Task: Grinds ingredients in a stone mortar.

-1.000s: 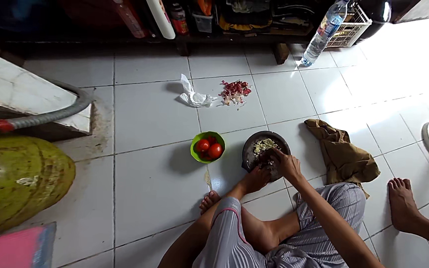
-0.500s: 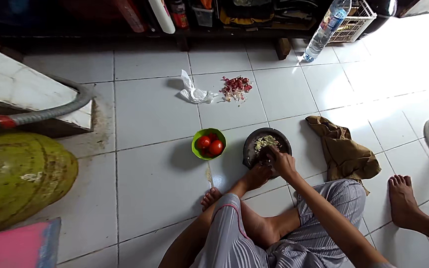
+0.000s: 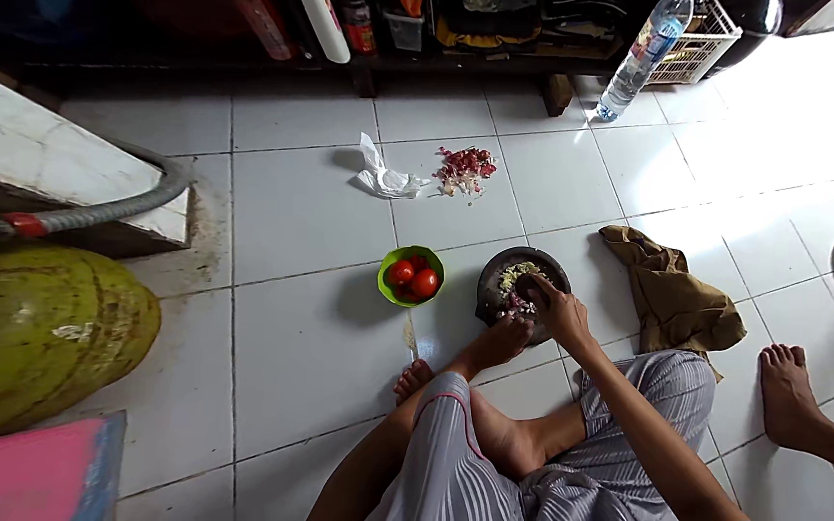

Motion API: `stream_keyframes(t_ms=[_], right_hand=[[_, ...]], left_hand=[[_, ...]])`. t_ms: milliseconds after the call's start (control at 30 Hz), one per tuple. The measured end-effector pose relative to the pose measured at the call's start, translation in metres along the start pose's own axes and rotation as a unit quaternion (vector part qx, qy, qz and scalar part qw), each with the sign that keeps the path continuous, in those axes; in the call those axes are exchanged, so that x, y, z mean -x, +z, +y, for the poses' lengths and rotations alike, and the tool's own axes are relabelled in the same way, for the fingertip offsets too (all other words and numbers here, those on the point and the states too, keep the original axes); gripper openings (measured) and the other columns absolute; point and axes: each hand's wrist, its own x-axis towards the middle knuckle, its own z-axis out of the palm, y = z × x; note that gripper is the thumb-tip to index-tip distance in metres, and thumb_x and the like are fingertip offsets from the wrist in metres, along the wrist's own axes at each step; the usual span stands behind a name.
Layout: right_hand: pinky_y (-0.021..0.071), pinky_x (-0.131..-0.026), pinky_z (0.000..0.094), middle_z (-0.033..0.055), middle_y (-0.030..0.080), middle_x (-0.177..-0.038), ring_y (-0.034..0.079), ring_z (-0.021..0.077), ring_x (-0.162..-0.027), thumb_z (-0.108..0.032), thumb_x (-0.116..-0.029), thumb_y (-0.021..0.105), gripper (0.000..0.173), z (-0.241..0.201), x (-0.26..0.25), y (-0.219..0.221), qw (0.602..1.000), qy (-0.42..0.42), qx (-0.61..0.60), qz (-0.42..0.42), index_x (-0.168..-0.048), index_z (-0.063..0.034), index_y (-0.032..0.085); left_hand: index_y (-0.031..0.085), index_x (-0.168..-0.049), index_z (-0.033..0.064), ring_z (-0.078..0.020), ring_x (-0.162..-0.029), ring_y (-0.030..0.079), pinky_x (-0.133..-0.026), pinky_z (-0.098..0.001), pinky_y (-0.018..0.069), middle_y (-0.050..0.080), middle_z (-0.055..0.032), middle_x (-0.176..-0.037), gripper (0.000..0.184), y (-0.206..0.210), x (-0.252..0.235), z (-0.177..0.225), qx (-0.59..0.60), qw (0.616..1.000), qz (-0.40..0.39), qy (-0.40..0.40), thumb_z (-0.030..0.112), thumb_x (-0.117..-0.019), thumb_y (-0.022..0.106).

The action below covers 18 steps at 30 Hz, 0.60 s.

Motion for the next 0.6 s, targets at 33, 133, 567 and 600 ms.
stream_keyframes(t_ms=[33, 133, 567, 600], right_hand=[[0.0501, -0.091, 0.06, 0.0225, 0.074, -0.109, 0.07, 0.0437, -0.104, -0.043, -0.1104, 0.042, 0.05, 0.001, 0.002, 0.008, 1.0, -0.01, 0.0, 0.004, -0.156, -0.0236, 0.047], [0.0479, -0.096, 0.0623, 0.0245, 0.072, -0.117, 0.067, 0.0457, -0.112, -0.043, -0.1109, 0.039, 0.051, 0.006, -0.008, 0.022, 0.998, -0.011, 0.033, -0.049, -0.158, -0.0234, 0.044], [0.0486, -0.096, 0.0602, 0.0225, 0.073, -0.116, 0.068, 0.0435, -0.111, -0.042, -0.1108, 0.041, 0.05, -0.002, -0.005, 0.003, 1.0, 0.005, 0.014, -0.016, -0.157, -0.0233, 0.046], [0.0498, -0.093, 0.0598, 0.022, 0.074, -0.11, 0.069, 0.0434, -0.106, -0.042, -0.1104, 0.042, 0.049, -0.003, -0.001, 0.005, 1.0, 0.001, 0.001, 0.012, -0.156, -0.0237, 0.047]], left_hand=[[0.07, -0.109, -0.0039, -0.0344, -0.108, 0.07, -0.09, -0.0503, 0.0546, 0.072, -0.0183, -0.117, 0.025, 0.008, 0.002, -0.002, -0.011, 1.0, 0.02, 0.008, 0.014, -0.0963, 0.059], [0.065, -0.126, -0.0085, -0.0407, -0.125, 0.061, -0.104, -0.0584, 0.0446, 0.065, -0.0235, -0.132, 0.032, -0.013, -0.004, 0.001, 0.04, 0.991, -0.123, -0.014, 0.009, -0.1029, 0.051], [0.07, -0.113, -0.0059, -0.0338, -0.112, 0.07, -0.094, -0.0511, 0.0538, 0.072, -0.018, -0.12, 0.026, -0.002, 0.002, -0.001, -0.009, 1.0, -0.01, 0.028, 0.008, -0.0987, 0.054], [0.07, -0.112, -0.0038, -0.0313, -0.111, 0.07, -0.093, -0.0482, 0.0541, 0.072, -0.016, -0.119, 0.026, 0.001, 0.004, -0.001, -0.024, 0.999, 0.005, 0.03, 0.01, -0.0991, 0.053]])
